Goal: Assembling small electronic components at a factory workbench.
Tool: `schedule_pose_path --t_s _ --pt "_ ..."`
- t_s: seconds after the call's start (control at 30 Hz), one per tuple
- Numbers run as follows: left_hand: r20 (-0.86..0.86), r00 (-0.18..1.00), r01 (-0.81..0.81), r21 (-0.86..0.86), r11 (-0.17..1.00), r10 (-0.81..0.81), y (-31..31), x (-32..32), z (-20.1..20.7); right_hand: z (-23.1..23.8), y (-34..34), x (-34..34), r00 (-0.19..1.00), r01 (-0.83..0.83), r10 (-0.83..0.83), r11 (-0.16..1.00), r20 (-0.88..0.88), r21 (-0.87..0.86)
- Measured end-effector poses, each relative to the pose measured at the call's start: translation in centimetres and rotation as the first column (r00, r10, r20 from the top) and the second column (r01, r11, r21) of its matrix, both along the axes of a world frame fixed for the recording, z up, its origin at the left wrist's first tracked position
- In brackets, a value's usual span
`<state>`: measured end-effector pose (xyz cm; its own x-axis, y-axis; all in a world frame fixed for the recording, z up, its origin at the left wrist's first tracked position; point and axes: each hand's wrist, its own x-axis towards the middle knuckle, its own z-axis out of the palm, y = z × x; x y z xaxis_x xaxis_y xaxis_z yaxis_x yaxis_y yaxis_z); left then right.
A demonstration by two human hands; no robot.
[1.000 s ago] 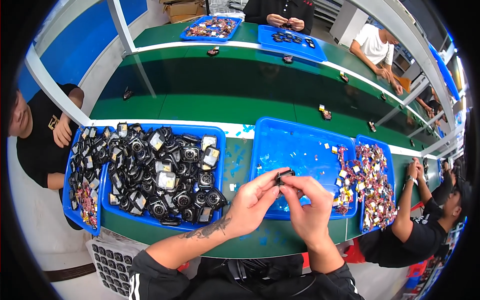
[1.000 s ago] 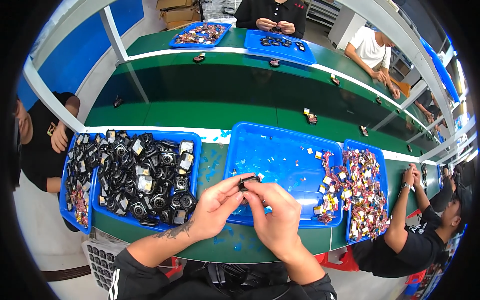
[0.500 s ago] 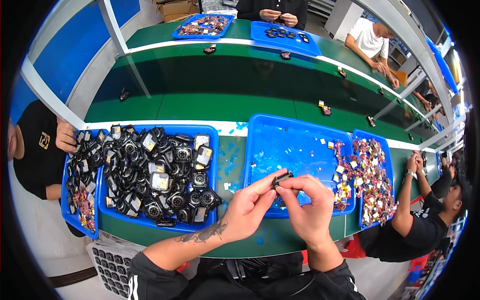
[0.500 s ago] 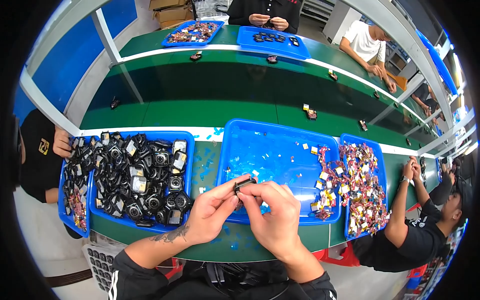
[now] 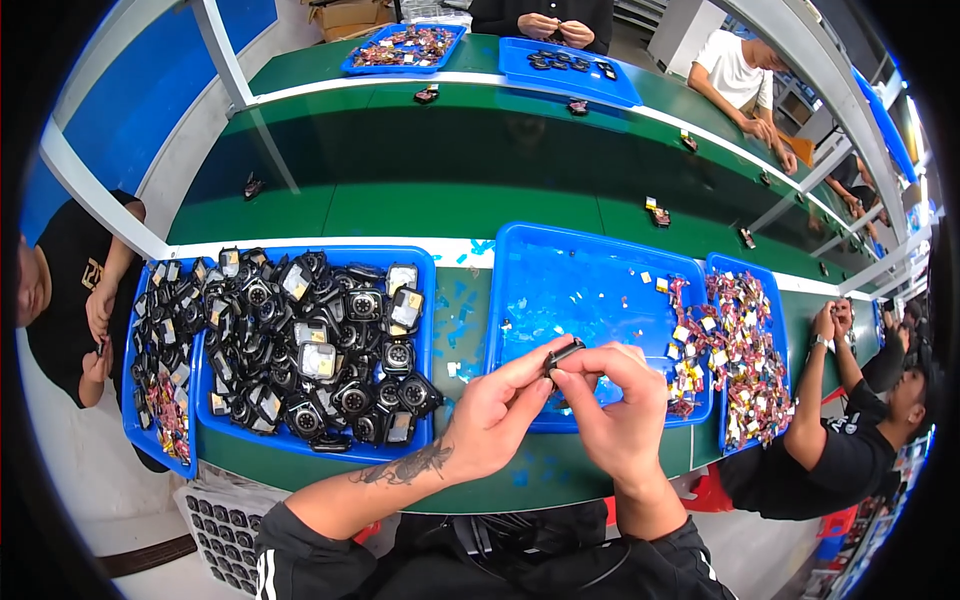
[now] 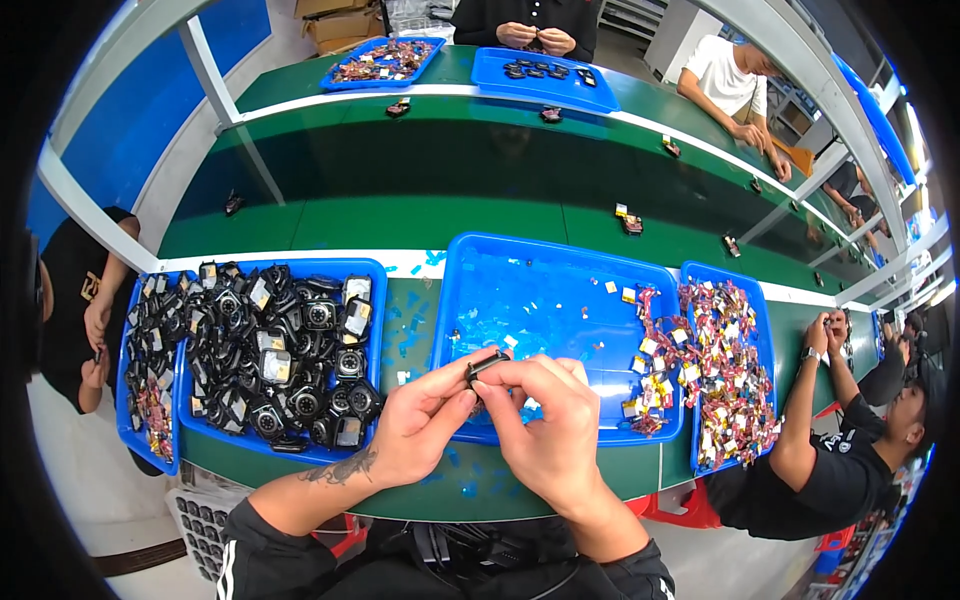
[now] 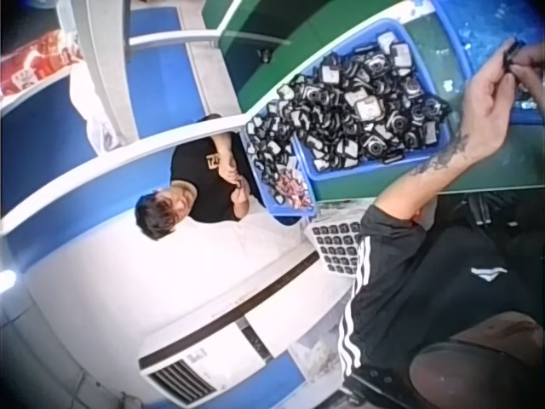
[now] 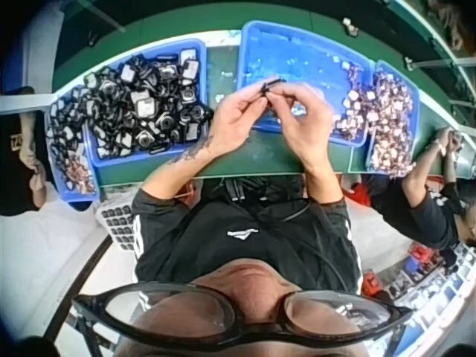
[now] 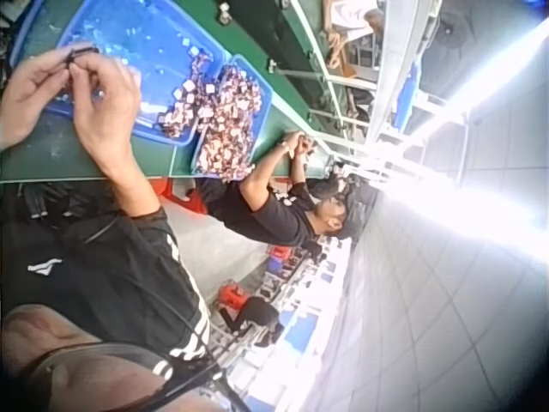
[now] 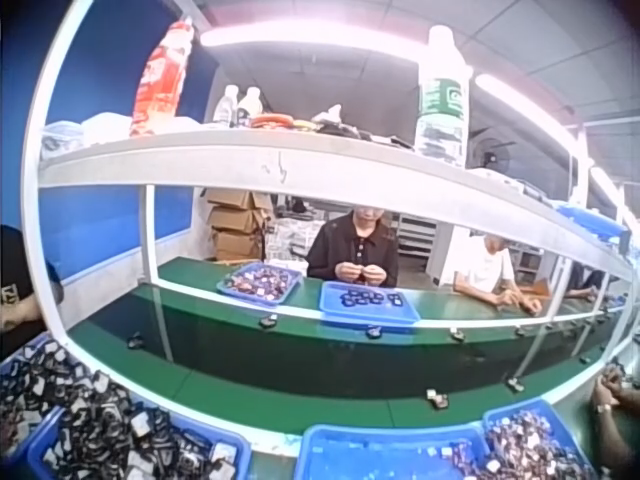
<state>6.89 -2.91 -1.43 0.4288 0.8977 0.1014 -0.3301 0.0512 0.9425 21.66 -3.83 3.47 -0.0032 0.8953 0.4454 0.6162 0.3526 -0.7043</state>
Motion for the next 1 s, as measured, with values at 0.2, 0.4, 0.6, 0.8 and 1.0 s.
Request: schedule_pose_path --t_s 0.2,0.4,0.6,0.8,1.0 --pt "-0.025 0.998 0.052 -0.023 0.998 -0.053 -0.1 -0.5 0.0 -0.4 -0.1 -0.2 0.993 0.09 -0.096 0.992 -0.072 -0.087" --pt "0.068 0.998 0.009 0.015 1.0 -0.01 0.2 -0.4 1.1 -2.6 0.5 0.7 0.696 -0.303 0.04 0.921 -0.717 -0.243" --pt "0.004 0.954 -0.293 0.212 0.932 0.299 0.9 -0.7 1.4 -2.5 -1.1 -0.1 0.695 -0.438 0.034 0.812 -0.718 -0.385" --pt "-0.385 0.821 -0.05 0.687 0.725 0.421 1.5 -1.7 3.5 -0.2 -1.3 0.0 0.997 -0.056 0.044 0.975 0.059 0.213" --pt "-0.351 0.807 0.053 0.844 0.534 0.475 2.0 -2.4 2.1 0.2 -2.7 1.0 0.926 -0.158 0.089 0.974 -0.366 -0.165"
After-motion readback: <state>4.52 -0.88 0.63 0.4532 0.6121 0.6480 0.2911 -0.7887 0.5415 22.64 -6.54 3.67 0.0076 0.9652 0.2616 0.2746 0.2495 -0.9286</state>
